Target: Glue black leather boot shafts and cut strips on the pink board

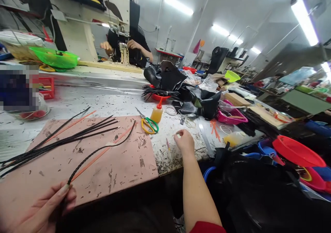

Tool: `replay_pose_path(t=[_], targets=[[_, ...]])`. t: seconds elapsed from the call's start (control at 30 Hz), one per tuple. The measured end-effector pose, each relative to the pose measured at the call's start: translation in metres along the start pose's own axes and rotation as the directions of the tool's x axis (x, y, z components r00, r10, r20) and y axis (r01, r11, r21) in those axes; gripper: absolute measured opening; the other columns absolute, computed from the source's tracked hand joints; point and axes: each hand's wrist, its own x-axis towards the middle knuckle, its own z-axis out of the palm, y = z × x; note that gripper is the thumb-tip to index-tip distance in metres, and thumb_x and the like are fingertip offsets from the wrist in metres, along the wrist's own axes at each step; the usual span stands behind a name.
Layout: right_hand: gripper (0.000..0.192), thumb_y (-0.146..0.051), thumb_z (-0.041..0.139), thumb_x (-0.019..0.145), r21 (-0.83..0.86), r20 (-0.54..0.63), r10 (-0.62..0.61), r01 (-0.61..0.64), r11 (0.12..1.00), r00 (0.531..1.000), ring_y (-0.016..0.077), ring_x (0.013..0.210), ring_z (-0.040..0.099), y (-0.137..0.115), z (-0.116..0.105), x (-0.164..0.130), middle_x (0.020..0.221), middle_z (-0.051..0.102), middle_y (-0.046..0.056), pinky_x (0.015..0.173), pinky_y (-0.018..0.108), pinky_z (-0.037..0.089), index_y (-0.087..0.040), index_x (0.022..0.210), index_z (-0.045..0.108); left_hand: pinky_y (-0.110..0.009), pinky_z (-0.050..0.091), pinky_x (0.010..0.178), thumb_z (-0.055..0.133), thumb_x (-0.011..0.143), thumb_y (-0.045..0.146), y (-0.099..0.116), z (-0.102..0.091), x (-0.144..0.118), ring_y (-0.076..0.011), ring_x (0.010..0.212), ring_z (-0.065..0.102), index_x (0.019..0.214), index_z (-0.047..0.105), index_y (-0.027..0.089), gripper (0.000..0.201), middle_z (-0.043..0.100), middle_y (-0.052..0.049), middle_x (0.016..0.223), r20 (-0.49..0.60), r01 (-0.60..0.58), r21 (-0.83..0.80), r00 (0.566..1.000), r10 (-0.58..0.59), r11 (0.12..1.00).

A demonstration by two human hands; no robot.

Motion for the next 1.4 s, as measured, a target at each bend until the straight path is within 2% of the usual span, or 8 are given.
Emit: replay_pose_path(t=[0.23, 0.37, 0.57, 0.87, 0.97, 1.03, 1.27, 1.4], targets=[[0.01, -0.028, 0.055, 0.06, 0.454, -0.03, -0.083, 0.088, 0.887, 0.996, 0.0193, 0.07, 0.053, -0.019, 0.013, -0.022, 0.065, 0.053, 0.003, 0.066, 0.032, 0.043, -0.021, 0.061, 0.048, -0.019, 0.047, 0.062, 0.081, 0.032, 0.056, 0.007, 0.015, -0.015, -0.0149, 0.068, 0.057, 0.063, 0.065, 0.019, 0.052, 0.067, 0.001, 0.062, 0.086, -0.006, -0.016, 0.996, 0.008, 1.0], [0.018, -0.037, 0.044, 0.067, 0.748, -0.04, -0.221, 0.176, 0.639, 0.974, 0.014, 0.062, 0.048, -0.061, 0.032, -0.077, 0.066, 0.044, -0.002, 0.062, 0.03, 0.045, -0.023, 0.07, 0.033, -0.032, 0.04, 0.091, 0.08, 0.046, 0.052, -0.007, 0.017, -0.019, -0.0244, 0.103, 0.056, 0.071, 0.063, 0.02, 0.045, 0.069, -0.004, 0.101, 0.16, -0.01, -0.076, 0.987, 0.022, 0.997], [0.016, -0.028, 0.057, 0.072, 0.988, 0.061, -0.483, 0.017, 0.155, 0.873, 0.0124, 0.057, 0.047, -0.105, 0.053, -0.177, 0.064, 0.045, -0.004, 0.055, 0.026, 0.041, -0.023, 0.073, 0.042, -0.033, 0.032, 0.098, 0.076, 0.059, 0.039, -0.018, 0.03, -0.032, -0.0245, 0.108, 0.053, 0.063, 0.059, 0.018, 0.027, 0.068, -0.004, 0.091, 0.286, -0.003, -0.156, 0.957, 0.048, 0.988], [0.016, -0.009, 0.048, 0.073, 0.834, -0.251, -0.744, 0.529, 0.159, 0.619, 0.0128, 0.067, 0.051, -0.113, 0.056, -0.197, 0.074, 0.047, -0.001, 0.058, 0.025, 0.045, -0.023, 0.075, 0.04, -0.024, 0.039, 0.07, 0.075, 0.061, 0.034, -0.022, 0.018, -0.036, -0.0137, 0.069, 0.049, 0.065, 0.06, 0.017, 0.023, 0.059, 0.003, 0.062, 0.244, -0.01, -0.21, 0.968, 0.063, 0.978], [0.018, -0.005, 0.045, 0.071, 0.7, -0.265, -0.828, 0.689, 0.187, 0.494, 0.0133, 0.07, 0.055, -0.11, 0.052, -0.186, 0.079, 0.054, 0.002, 0.06, 0.025, 0.046, -0.021, 0.079, 0.044, -0.023, 0.039, 0.07, 0.078, 0.058, 0.034, -0.02, 0.018, -0.037, -0.0131, 0.069, 0.049, 0.065, 0.061, 0.016, 0.025, 0.06, 0.002, 0.063, 0.215, -0.005, -0.238, 0.975, 0.058, 0.971], [0.015, -0.008, 0.049, 0.07, 0.657, -0.184, -0.852, 0.706, 0.264, 0.49, 0.0143, 0.067, 0.055, -0.109, 0.048, -0.18, 0.075, 0.056, 0.002, 0.059, 0.026, 0.046, -0.02, 0.08, 0.049, -0.023, 0.04, 0.071, 0.079, 0.057, 0.034, -0.019, 0.018, -0.038, -0.0132, 0.07, 0.05, 0.066, 0.062, 0.016, 0.026, 0.061, 0.002, 0.065, 0.216, 0.005, -0.258, 0.975, 0.053, 0.966], [0.012, -0.027, 0.062, 0.07, 0.871, 0.266, -0.651, 0.113, 0.479, 0.711, 0.0123, 0.056, 0.054, -0.112, 0.034, -0.182, 0.059, 0.057, -0.001, 0.054, 0.023, 0.045, -0.019, 0.062, 0.056, -0.025, 0.042, 0.078, 0.08, 0.057, 0.033, -0.015, 0.019, -0.04, -0.0174, 0.092, 0.052, 0.065, 0.061, 0.017, 0.026, 0.06, -0.001, 0.09, 0.185, 0.024, -0.346, 0.982, 0.044, 0.938], [0.022, -0.034, 0.072, 0.063, 0.859, 0.51, -0.597, -0.334, 0.388, 0.62, 0.0115, 0.055, 0.057, -0.116, 0.034, -0.193, 0.063, 0.061, -0.001, 0.056, 0.024, 0.047, -0.018, 0.063, 0.056, -0.023, 0.043, 0.074, 0.078, 0.06, 0.03, -0.013, 0.019, -0.042, -0.0144, 0.084, 0.052, 0.065, 0.06, 0.017, 0.023, 0.057, 0.0, 0.09, 0.218, 0.032, -0.351, 0.975, 0.048, 0.936]])
